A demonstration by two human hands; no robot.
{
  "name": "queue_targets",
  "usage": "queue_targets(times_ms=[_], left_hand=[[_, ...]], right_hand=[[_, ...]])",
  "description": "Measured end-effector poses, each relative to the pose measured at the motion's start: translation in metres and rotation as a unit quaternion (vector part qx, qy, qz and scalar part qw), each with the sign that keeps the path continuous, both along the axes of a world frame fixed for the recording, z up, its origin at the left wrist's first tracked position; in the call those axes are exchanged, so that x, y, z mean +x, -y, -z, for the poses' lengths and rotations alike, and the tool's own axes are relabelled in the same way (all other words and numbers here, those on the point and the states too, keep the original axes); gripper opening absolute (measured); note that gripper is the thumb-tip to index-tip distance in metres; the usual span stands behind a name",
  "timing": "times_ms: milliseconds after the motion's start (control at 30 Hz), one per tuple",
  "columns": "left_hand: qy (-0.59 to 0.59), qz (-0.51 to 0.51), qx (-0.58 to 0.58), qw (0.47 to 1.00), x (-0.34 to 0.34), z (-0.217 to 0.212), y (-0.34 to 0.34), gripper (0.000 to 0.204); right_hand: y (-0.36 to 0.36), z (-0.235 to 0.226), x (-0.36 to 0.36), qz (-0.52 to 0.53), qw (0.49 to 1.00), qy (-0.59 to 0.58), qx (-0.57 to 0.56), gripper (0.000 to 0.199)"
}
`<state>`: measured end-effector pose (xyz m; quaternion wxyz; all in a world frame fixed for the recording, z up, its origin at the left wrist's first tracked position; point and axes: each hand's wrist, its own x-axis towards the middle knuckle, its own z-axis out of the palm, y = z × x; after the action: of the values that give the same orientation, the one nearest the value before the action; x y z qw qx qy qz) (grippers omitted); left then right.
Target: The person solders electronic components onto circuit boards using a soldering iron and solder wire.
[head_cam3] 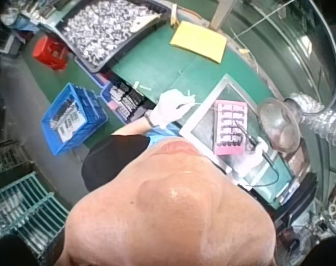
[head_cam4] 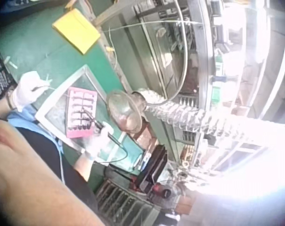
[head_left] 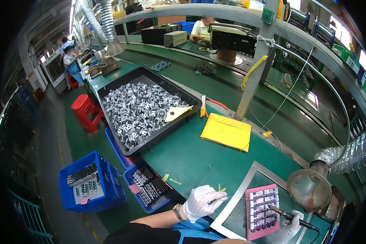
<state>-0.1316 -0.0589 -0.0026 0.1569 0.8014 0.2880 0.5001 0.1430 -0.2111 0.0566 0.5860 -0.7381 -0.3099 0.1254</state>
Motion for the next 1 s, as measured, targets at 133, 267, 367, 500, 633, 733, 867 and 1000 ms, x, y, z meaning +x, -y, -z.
queue_targets(times_ms=[133, 267, 367, 500, 633, 733, 867, 1000], left_hand=[[-0.005, 0.001, -0.016, 1.0, 0.004, -0.001, -0.005, 0.02], [0.006, 0.012, -0.031, 0.999, 0.007, -0.002, -0.007, 0.018], [-0.011, 0.017, -0.042, 0.999, 0.006, -0.006, -0.005, 0.018], [-0.005, 0.015, -0.049, 0.999, 0.005, 0.003, -0.003, 0.018], [-0.002, 0.02, -0.054, 0.998, 0.002, -0.004, -0.007, 0.015], [0.011, 0.017, -0.059, 0.998, 0.002, -0.001, -0.006, 0.016], [0.011, 0.019, -0.056, 0.998, 0.003, -0.002, -0.009, 0.017], [0.012, 0.018, -0.054, 0.998, 0.003, -0.002, -0.008, 0.017]], right_hand=[[-0.007, 0.0, 0.005, 0.015, 0.988, -0.144, 0.045, 0.028], [-0.008, 0.005, 0.013, 0.022, 0.983, -0.174, 0.059, 0.028], [-0.004, 0.008, 0.016, 0.012, 0.99, -0.132, 0.039, 0.03], [0.003, 0.009, 0.022, 0.002, 0.976, -0.211, 0.056, 0.033], [0.011, 0.01, 0.027, 0.02, 0.959, -0.279, 0.038, 0.037], [0.011, 0.019, 0.031, 0.029, 0.96, -0.278, 0.002, 0.042], [-0.002, 0.02, 0.025, 0.047, 0.986, -0.15, 0.06, 0.032], [-0.005, 0.026, 0.029, 0.048, 0.993, -0.049, 0.101, 0.032]])
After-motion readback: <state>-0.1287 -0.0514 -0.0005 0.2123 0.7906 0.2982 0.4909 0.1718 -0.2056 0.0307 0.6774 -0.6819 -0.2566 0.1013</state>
